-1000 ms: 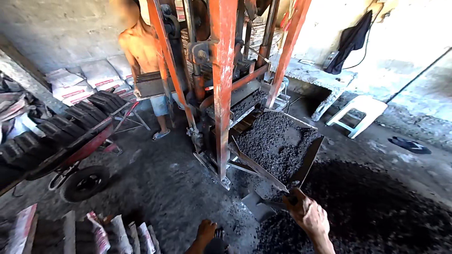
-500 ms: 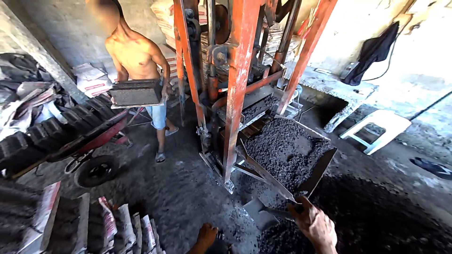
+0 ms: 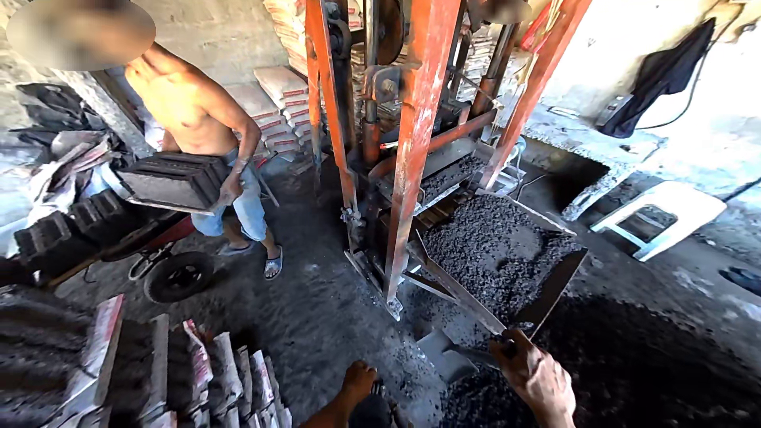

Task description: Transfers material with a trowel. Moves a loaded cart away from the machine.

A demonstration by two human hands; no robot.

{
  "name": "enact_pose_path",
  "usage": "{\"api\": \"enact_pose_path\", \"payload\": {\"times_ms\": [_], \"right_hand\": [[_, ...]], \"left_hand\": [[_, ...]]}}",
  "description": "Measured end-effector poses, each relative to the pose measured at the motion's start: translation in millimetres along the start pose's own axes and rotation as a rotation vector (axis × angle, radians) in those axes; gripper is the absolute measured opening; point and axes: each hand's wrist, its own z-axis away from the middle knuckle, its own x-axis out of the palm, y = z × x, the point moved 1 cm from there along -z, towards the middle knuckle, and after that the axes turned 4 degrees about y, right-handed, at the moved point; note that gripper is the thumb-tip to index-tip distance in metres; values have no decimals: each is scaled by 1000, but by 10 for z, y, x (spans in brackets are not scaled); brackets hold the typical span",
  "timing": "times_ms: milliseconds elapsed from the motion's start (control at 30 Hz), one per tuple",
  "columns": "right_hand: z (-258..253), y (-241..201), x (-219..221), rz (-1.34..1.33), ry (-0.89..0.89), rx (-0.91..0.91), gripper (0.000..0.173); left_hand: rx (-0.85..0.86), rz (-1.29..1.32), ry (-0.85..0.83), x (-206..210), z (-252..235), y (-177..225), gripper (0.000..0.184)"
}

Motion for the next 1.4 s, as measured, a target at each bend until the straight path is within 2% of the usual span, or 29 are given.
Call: {"api": "enact_pose_path", "payload": {"times_ms": [600, 933, 1167, 1400], "right_hand": [[-46, -376, 80, -12, -75, -138, 50], [-57, -244, 59, -10, -113, -132, 57], [-66, -136, 37, -15, -81, -127, 54], [-49, -211, 45, -12, -85, -127, 55]], "left_hand": [[-11, -4, 18, -64, 67, -79, 52], [-24, 0, 52, -140, 107, -135, 52], [-43, 13, 53, -119, 149, -210, 52], [-18, 7, 62, -105, 165, -160, 53]]}}
